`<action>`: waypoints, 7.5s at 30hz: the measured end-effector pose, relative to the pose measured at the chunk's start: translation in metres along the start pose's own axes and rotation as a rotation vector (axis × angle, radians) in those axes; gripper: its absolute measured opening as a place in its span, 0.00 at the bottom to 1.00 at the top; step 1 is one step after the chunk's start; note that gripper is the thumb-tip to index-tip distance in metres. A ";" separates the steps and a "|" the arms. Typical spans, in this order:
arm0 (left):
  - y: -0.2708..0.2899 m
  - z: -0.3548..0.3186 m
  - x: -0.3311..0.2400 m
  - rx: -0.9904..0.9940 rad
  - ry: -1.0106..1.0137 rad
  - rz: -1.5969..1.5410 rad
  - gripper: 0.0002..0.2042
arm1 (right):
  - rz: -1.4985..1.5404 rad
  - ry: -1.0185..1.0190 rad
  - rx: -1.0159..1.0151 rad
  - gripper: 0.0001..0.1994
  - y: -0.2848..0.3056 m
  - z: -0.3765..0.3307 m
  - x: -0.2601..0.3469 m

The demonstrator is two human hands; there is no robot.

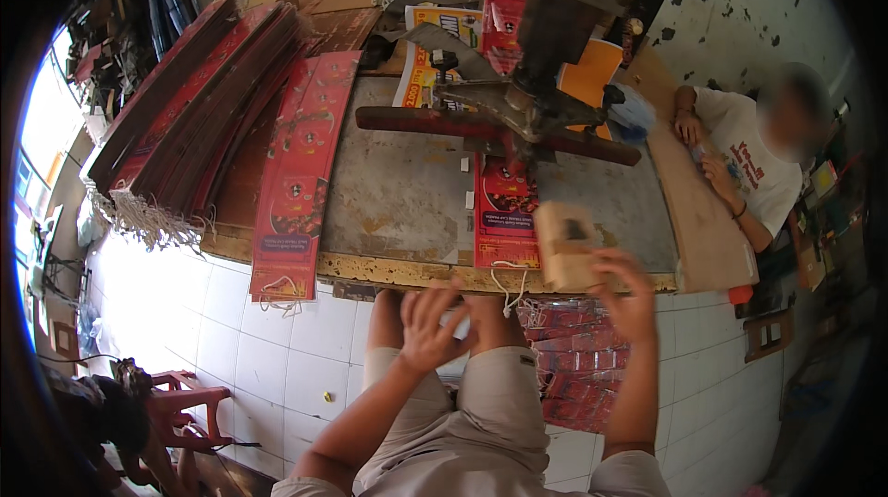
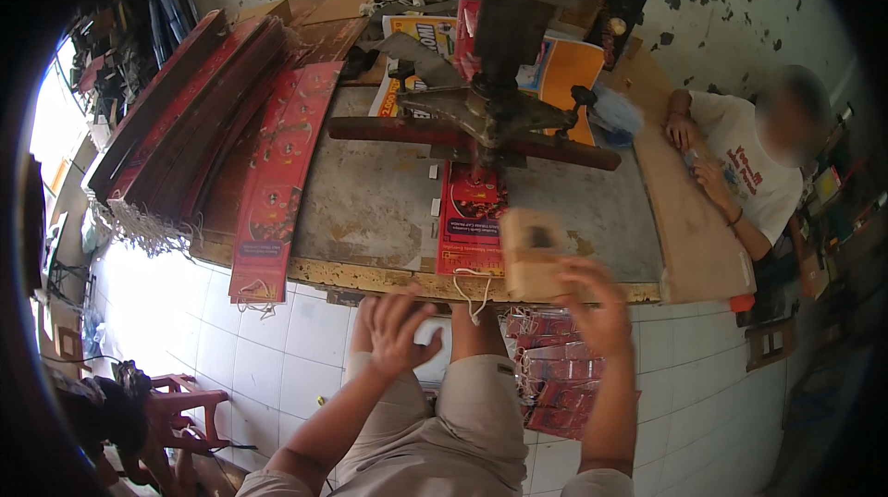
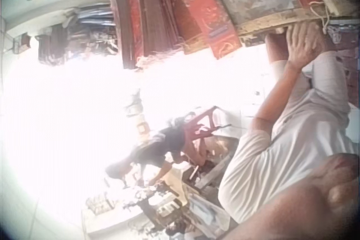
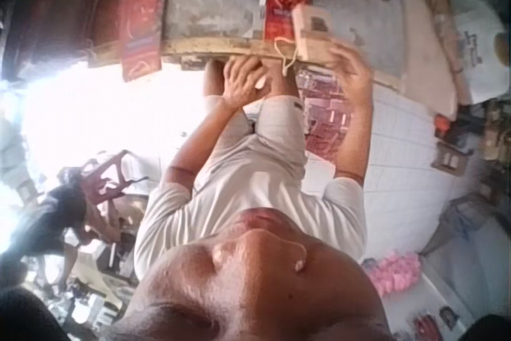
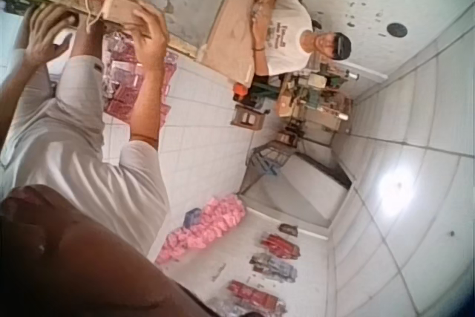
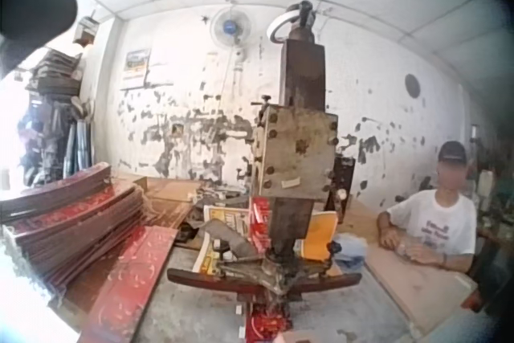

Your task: The person uses a wooden block to apply pressure or a stamp to red packaging strips on a workbench, handling them one by one.

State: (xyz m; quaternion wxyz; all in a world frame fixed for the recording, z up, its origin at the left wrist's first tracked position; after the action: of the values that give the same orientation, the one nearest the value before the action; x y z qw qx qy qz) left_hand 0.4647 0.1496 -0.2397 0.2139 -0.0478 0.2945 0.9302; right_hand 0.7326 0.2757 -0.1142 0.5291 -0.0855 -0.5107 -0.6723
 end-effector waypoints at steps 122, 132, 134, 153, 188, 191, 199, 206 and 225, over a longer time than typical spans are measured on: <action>0.174 0.055 -0.110 0.649 -0.044 -0.836 0.18 | 0.884 -0.536 0.623 0.38 -0.177 -0.091 0.080; 0.113 0.092 -0.059 0.381 0.005 -0.580 0.09 | 0.701 -0.715 -0.030 0.38 0.053 -0.244 0.028; 0.086 0.104 -0.051 0.327 -0.018 -0.560 0.08 | 0.640 -0.751 -0.048 0.38 0.039 -0.238 0.022; 0.002 0.111 0.016 0.328 0.016 -0.289 0.20 | 0.650 -0.620 0.031 0.35 -0.092 -0.139 0.064; -0.002 0.116 0.018 0.381 0.082 -0.278 0.23 | -0.381 0.058 0.103 0.30 -0.088 0.018 0.012; 0.000 0.118 0.018 0.395 0.093 -0.273 0.22 | -0.386 0.064 0.098 0.31 -0.088 0.018 0.011; -0.002 0.116 0.018 0.398 0.099 -0.276 0.22 | -0.368 0.049 0.102 0.31 -0.087 0.018 0.011; -0.004 0.114 0.019 0.388 0.090 -0.274 0.25 | -0.365 0.037 0.109 0.31 -0.088 0.016 0.009; -0.001 0.118 0.015 0.391 0.090 -0.269 0.23 | -1.004 -0.166 -0.405 0.25 0.167 0.002 -0.160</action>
State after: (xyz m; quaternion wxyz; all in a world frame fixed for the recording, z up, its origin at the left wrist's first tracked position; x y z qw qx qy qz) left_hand 0.4557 0.2231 -0.1466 0.3279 -0.0859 0.4692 0.8155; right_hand 0.9335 0.3910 -0.1185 0.0742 0.0158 -0.3892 -0.9180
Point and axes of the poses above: each hand's wrist, its own z-axis towards the middle knuckle, its own y-axis out of the back of the hand, x = y × z, the point moved 9 cm from there along z, towards the middle knuckle, and after that the axes turned 3 degrees about -z, right-handed, at the moved point
